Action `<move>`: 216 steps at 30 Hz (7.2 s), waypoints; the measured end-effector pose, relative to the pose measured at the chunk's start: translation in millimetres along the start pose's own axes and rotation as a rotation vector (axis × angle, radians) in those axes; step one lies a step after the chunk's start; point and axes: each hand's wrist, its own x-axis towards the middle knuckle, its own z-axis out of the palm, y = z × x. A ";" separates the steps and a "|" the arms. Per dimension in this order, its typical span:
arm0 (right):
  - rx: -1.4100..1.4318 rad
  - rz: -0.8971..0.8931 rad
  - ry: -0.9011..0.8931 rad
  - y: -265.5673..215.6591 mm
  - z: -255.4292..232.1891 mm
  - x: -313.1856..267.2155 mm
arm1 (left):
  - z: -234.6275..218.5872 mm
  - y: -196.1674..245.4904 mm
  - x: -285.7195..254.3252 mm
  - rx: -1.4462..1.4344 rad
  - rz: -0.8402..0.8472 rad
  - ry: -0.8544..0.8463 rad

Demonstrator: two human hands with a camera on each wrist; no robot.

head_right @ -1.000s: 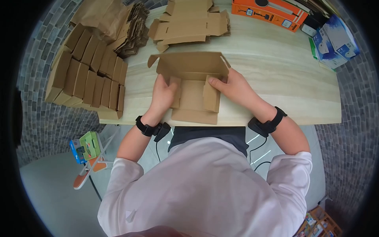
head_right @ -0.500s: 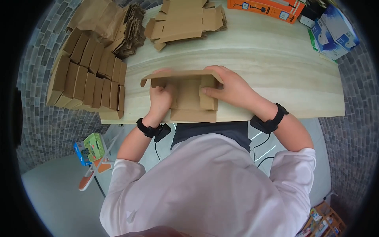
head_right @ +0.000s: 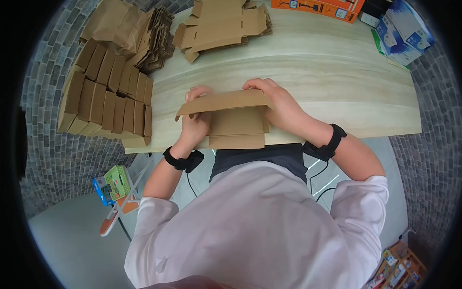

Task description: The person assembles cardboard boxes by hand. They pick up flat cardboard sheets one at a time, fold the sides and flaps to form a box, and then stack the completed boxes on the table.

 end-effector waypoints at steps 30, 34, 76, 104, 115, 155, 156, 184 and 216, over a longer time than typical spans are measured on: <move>0.377 0.036 -0.423 11.6 -25.0 -5.6 | -29.3 -13.9 -13.5 -0.100 0.036 -0.243; 0.498 0.104 -0.383 9.8 -20.6 -5.1 | -25.8 -22.9 -21.3 -0.017 -0.018 -0.184; 0.056 0.454 0.015 -22.7 -28.4 -54.8 | -11.2 3.5 -33.4 -0.051 -0.109 0.088; -0.412 0.375 0.009 -18.8 -24.0 -49.6 | 5.7 15.4 -48.4 -0.045 -0.114 0.145; 0.448 0.451 -0.069 -21.9 -28.4 -65.5 | 8.0 10.3 -47.7 -0.068 -0.118 0.172; 0.460 0.448 0.107 -25.8 13.1 -51.4 | 0.1 30.6 -43.0 -0.047 0.002 0.000; 0.526 0.469 0.087 -23.8 11.9 -51.1 | -0.4 31.9 -42.2 -0.068 -0.013 -0.021; 0.640 0.421 -0.007 -10.5 -4.0 -61.0 | -22.9 16.3 -64.1 0.069 0.350 -0.044; 0.483 0.149 0.205 -34.0 0.4 -43.8 | 21.0 34.2 -5.9 -0.358 -0.012 0.175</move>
